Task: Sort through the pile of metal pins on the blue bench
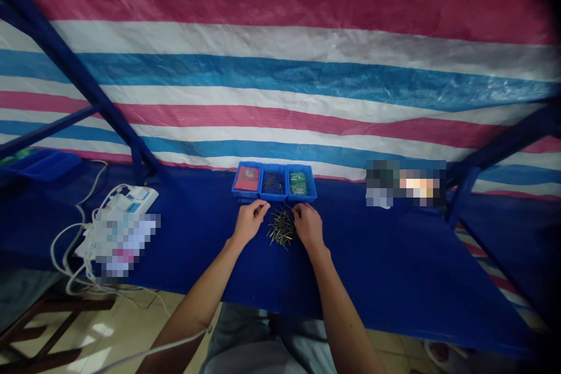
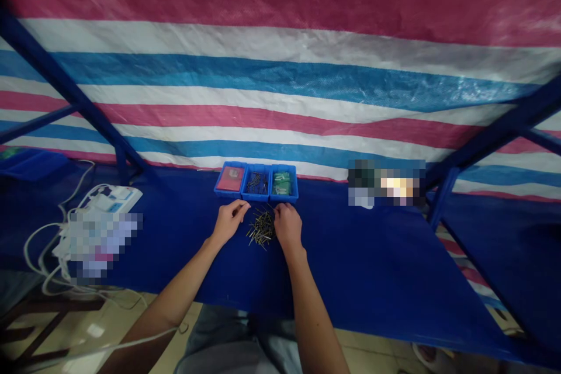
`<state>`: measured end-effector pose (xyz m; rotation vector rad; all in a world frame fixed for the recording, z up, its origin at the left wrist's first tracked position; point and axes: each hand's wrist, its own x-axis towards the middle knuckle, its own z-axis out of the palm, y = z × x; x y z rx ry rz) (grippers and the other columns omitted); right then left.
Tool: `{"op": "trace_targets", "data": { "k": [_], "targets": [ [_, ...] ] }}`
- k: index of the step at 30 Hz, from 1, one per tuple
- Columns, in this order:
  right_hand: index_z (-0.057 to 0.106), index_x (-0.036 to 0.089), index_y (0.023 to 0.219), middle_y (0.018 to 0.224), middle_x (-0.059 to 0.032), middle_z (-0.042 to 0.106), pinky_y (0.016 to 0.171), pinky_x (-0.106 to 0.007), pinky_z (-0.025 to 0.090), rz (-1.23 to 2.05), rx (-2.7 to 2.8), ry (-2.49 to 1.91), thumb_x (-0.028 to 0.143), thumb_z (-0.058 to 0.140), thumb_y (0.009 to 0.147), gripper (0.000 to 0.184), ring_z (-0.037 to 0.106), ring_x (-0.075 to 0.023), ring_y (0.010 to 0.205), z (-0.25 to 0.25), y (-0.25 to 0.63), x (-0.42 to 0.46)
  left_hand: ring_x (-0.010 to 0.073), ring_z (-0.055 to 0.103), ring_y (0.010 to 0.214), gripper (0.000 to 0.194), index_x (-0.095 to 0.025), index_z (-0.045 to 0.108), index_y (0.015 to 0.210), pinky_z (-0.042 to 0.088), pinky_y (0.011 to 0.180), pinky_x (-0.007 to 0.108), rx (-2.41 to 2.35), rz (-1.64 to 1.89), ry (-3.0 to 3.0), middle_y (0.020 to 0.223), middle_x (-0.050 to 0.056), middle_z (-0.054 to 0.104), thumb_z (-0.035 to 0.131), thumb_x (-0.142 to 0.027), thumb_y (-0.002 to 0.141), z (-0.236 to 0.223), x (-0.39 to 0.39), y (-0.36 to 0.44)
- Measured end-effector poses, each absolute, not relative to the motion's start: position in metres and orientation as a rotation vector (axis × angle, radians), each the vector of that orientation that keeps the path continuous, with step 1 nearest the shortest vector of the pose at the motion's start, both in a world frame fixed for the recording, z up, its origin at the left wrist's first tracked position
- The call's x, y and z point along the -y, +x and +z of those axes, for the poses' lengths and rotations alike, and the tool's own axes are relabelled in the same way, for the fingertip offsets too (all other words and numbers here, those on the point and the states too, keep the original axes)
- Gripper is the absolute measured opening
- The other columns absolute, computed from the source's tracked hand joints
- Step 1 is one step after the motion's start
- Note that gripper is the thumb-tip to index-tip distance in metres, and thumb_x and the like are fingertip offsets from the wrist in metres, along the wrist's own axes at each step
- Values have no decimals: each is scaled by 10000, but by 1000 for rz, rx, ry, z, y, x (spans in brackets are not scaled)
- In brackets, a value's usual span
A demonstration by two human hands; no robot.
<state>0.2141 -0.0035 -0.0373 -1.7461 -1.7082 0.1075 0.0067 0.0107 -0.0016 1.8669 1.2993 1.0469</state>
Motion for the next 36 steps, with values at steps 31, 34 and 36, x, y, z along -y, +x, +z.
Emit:
{"op": "trace_targets", "data": {
  "k": [31,34,36],
  "targets": [
    [538,208,976,902,-60,609,754,-296,449,241,1939,-1351,181,365,1018,180,594,-195,845,-11,196,31,184,668,877,162,-214,754,999,538,828,318,-943,1097,2296,950,62,741,618,-275,938,-2,-2,12],
    [543,207,979,904,-53,606,742,-294,449,317,1923,-1324,200,358,1027,191,594,-187,829,-9,190,32,182,662,869,141,-204,747,971,532,808,309,-920,1028,2322,934,57,738,616,-224,926,0,-1,12],
    [560,210,1003,916,-49,614,749,-290,454,384,1878,-1288,222,367,1031,195,601,-181,830,-9,188,33,180,658,868,132,-194,742,959,526,802,303,-918,1005,2310,929,58,735,618,-196,914,1,-1,12]
  ]
}}
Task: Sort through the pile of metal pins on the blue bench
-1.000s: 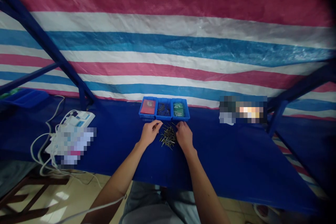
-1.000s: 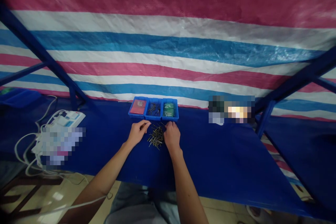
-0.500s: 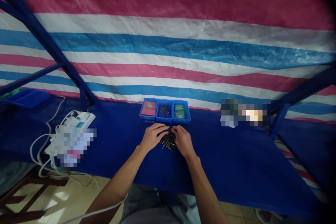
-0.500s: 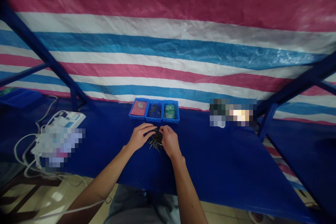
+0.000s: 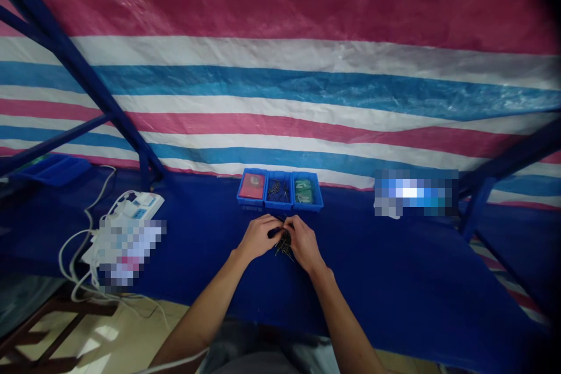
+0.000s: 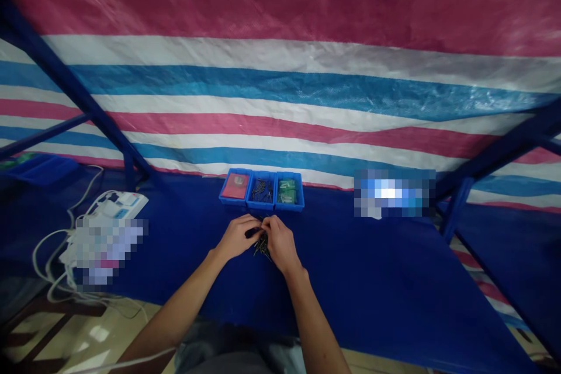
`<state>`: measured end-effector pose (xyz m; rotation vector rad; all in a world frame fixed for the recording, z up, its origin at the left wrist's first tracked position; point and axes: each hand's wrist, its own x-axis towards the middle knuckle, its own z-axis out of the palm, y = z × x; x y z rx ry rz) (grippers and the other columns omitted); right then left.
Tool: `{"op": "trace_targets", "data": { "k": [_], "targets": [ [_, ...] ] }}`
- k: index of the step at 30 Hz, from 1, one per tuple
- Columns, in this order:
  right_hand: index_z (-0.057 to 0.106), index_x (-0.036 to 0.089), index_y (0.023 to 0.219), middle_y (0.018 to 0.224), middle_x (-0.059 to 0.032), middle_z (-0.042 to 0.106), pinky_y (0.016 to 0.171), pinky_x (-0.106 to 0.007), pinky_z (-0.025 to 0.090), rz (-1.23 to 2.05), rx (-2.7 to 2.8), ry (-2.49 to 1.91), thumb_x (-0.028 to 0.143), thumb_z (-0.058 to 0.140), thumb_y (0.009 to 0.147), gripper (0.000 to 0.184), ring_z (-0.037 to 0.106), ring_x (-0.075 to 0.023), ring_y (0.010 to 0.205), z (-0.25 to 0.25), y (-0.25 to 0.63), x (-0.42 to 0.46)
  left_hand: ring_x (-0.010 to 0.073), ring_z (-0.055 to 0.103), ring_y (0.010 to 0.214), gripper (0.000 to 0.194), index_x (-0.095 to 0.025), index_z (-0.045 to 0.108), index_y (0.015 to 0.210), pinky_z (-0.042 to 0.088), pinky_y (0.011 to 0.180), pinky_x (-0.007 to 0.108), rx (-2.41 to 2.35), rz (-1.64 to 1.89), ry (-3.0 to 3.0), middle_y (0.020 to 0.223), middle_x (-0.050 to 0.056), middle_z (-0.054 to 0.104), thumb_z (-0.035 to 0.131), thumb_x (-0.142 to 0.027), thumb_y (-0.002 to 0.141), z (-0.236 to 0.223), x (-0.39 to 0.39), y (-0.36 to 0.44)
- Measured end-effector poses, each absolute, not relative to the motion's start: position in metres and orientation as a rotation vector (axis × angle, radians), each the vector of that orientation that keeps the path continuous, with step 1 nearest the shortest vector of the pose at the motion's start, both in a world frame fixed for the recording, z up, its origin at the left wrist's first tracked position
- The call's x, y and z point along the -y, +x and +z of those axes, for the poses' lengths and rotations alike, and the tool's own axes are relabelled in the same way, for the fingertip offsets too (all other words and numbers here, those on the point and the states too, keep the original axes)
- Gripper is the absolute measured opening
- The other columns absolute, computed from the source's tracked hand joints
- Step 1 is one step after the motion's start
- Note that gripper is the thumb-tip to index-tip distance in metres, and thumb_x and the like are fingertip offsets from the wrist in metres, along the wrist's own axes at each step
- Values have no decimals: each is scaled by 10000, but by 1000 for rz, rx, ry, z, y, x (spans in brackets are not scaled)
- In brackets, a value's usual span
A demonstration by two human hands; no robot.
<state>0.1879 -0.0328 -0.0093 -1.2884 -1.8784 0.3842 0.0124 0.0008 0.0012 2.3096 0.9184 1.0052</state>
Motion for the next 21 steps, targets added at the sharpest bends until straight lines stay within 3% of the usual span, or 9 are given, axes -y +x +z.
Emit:
{"op": "trace_targets", "data": {
  "k": [5,9,14,21],
  "targets": [
    [592,222,1122,971,-58,640,812,-298,469,461,1679,-1249,259,368,1042,241,621,-186,892,-8,191,33,168,657,825,130,-188,744,967,521,759,281,-959,1061,2199,893,59,727,633,-186,899,-1,-1,11],
    [642,229,1032,985,-60,646,836,-311,484,480,1688,-1204,261,423,1025,221,630,-194,911,-4,191,33,156,658,771,139,-194,761,981,523,680,263,-955,1121,2107,894,63,737,650,-234,908,-5,-4,9],
    [669,237,1047,1015,-66,662,881,-334,495,483,1750,-1196,259,485,1001,191,638,-210,958,-7,188,31,194,673,883,147,-213,792,951,547,820,338,-870,1258,2084,949,78,757,675,-285,902,-8,-8,8],
    [671,225,910,926,-55,665,813,-323,503,513,1699,-1212,251,537,971,151,639,-201,865,-11,189,30,185,680,853,162,-210,791,937,539,769,312,-932,1233,2058,932,74,756,679,-319,897,-8,-8,7]
  ]
}}
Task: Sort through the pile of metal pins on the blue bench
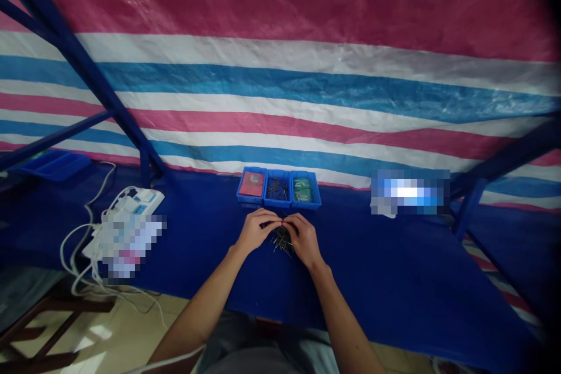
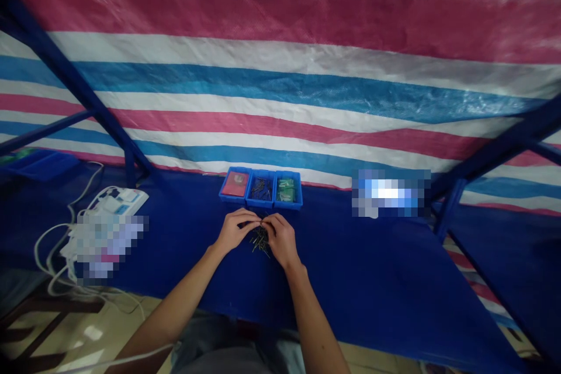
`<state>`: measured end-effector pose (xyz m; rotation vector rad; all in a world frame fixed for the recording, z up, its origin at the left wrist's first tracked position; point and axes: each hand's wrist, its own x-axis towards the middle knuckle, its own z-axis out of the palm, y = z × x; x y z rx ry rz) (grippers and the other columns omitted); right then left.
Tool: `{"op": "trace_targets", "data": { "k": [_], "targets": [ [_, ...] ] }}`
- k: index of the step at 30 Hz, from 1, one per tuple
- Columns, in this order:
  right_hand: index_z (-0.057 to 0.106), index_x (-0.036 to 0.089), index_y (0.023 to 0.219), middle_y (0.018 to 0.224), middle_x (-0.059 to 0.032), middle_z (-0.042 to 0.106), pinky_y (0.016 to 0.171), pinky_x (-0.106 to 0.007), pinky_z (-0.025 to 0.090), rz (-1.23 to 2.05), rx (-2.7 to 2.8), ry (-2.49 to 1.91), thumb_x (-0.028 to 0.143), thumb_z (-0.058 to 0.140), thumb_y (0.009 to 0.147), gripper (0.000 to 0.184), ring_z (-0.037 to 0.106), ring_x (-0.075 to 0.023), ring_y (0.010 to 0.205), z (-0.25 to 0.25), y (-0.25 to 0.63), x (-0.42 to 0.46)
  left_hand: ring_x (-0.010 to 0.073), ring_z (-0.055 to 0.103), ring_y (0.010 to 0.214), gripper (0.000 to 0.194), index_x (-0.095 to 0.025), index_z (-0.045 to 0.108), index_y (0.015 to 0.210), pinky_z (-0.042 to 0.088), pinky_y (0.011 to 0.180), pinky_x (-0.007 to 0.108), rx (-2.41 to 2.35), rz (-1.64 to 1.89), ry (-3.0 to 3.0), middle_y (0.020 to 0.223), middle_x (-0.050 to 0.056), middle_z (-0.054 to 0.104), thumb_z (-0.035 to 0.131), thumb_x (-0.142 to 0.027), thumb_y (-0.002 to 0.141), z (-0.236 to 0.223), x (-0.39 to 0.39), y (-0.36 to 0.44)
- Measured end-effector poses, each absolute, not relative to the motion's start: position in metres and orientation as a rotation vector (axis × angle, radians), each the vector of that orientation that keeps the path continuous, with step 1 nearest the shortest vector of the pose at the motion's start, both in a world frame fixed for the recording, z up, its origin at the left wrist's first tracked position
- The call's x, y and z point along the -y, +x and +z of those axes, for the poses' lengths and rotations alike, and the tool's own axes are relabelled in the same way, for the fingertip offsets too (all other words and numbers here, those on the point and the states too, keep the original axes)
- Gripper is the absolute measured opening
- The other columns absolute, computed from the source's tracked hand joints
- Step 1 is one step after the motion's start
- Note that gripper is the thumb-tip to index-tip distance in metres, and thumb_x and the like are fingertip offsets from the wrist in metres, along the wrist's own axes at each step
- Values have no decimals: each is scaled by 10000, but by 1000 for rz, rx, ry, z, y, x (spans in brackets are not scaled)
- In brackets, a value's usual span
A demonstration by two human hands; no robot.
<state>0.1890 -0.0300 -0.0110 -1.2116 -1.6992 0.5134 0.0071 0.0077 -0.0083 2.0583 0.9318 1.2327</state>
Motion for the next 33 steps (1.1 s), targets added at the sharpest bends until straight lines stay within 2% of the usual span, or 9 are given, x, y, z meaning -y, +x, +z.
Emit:
{"op": "trace_targets", "data": {
  "k": [4,8,11,14,17,22,33],
  "targets": [
    [661,221,892,900,-47,662,770,-310,501,514,1667,-1223,254,555,957,129,634,-191,816,-8,189,32,169,671,802,170,-195,777,916,503,664,265,-997,1185,2032,910,68,750,667,-325,904,-7,-7,7],
    [659,218,883,887,-41,661,739,-300,500,514,1669,-1230,256,555,957,133,624,-177,774,-7,187,33,165,663,780,194,-193,765,932,492,674,258,-1007,1115,2054,897,64,746,647,-347,915,-5,-7,8],
    [680,221,925,923,-47,677,788,-305,513,508,1680,-1213,264,546,967,147,642,-182,827,-9,186,32,165,661,800,209,-186,754,924,490,714,260,-979,1081,2074,898,64,739,612,-339,938,-4,-7,8],
    [705,230,999,987,-58,696,867,-324,518,486,1709,-1174,273,531,979,180,659,-195,924,-13,187,31,158,645,772,223,-174,741,920,476,677,251,-982,1067,2074,894,68,724,584,-330,954,-4,-6,7],
    [716,237,1005,993,-59,706,888,-340,520,463,1730,-1173,283,519,986,203,665,-201,939,-15,188,31,155,637,756,218,-169,735,898,476,674,251,-978,1059,2079,878,66,715,582,-315,954,-5,-6,7],
    [701,234,967,938,-66,692,834,-331,516,452,1765,-1219,299,470,1008,244,658,-206,876,-13,188,33,161,653,789,209,-170,738,889,499,726,259,-968,1081,2079,881,68,716,583,-295,952,-4,-4,8],
    [613,215,876,832,-45,629,715,-281,435,363,1853,-1324,309,400,1035,281,599,-184,772,-9,185,34,170,668,821,202,-172,741,891,518,790,277,-947,1099,2066,889,70,720,585,-286,952,-3,-3,9]
  ]
}}
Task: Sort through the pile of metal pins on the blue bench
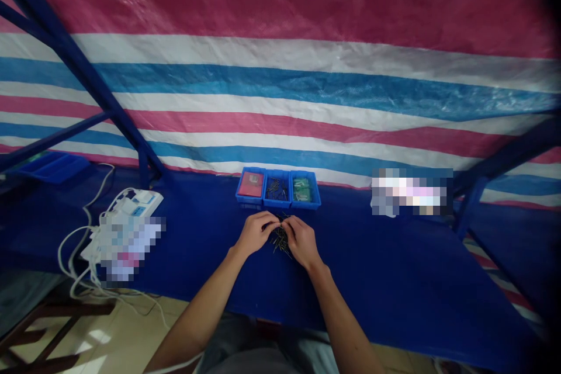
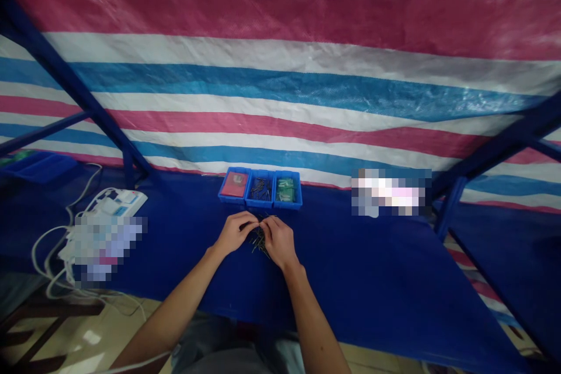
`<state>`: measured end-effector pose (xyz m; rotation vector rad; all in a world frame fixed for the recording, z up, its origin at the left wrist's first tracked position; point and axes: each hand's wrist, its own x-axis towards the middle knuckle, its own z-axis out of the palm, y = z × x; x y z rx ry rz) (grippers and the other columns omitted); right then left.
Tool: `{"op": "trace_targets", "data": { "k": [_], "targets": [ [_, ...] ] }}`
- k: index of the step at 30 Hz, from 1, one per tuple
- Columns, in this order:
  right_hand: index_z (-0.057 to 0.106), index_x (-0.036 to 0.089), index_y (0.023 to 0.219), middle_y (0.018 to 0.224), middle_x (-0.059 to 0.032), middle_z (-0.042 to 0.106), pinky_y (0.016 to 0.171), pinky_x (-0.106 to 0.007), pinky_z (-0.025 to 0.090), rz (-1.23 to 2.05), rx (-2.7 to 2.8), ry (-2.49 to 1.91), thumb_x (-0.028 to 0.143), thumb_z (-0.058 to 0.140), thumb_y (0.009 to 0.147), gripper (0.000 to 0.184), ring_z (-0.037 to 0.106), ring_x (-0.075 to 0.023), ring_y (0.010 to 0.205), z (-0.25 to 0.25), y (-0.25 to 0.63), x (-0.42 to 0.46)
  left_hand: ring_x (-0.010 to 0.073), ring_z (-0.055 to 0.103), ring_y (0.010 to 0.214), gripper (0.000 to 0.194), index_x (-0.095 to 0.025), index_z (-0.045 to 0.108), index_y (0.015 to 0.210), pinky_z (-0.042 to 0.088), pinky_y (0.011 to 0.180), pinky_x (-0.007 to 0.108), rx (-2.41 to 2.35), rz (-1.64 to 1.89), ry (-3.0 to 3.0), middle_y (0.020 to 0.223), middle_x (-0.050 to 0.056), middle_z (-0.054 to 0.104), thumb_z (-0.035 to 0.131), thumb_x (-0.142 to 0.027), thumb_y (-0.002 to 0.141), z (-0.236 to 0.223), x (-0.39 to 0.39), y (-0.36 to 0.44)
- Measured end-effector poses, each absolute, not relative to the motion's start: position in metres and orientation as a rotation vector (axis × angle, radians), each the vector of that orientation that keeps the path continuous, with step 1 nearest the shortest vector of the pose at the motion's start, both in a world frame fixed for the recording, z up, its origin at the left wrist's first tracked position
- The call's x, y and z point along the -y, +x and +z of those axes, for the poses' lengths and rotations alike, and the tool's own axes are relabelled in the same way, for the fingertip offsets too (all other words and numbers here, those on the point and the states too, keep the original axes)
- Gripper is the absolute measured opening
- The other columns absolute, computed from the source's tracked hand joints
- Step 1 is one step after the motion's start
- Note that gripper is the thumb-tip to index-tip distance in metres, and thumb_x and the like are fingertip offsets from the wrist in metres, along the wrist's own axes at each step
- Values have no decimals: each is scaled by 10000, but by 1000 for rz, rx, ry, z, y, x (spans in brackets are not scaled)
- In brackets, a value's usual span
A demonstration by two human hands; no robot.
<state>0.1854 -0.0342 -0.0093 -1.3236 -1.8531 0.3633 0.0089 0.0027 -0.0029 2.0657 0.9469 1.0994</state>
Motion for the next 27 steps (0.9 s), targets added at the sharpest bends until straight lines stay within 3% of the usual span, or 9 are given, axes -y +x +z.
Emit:
{"op": "trace_targets", "data": {
  "k": [15,19,27],
  "targets": [
    [503,217,654,595,-6,513,580,-274,340,322,1833,-1383,426,317,1057,491,505,-151,563,-14,188,31,169,677,791,224,-181,761,885,527,773,282,-930,1135,2044,870,68,732,606,-334,941,-2,-2,10],
    [517,214,658,611,-4,536,589,-271,366,416,1771,-1356,411,384,1039,449,509,-152,578,-9,188,33,167,679,788,207,-179,759,867,525,771,277,-939,1140,2022,861,63,734,615,-310,936,-1,-3,9],
    [682,212,827,809,-53,700,718,-310,499,545,1666,-1246,324,503,979,260,648,-202,747,-3,189,33,164,667,741,240,-167,754,843,522,727,274,-972,1167,1997,829,70,738,606,-330,937,-3,-5,8]
  ]
}}
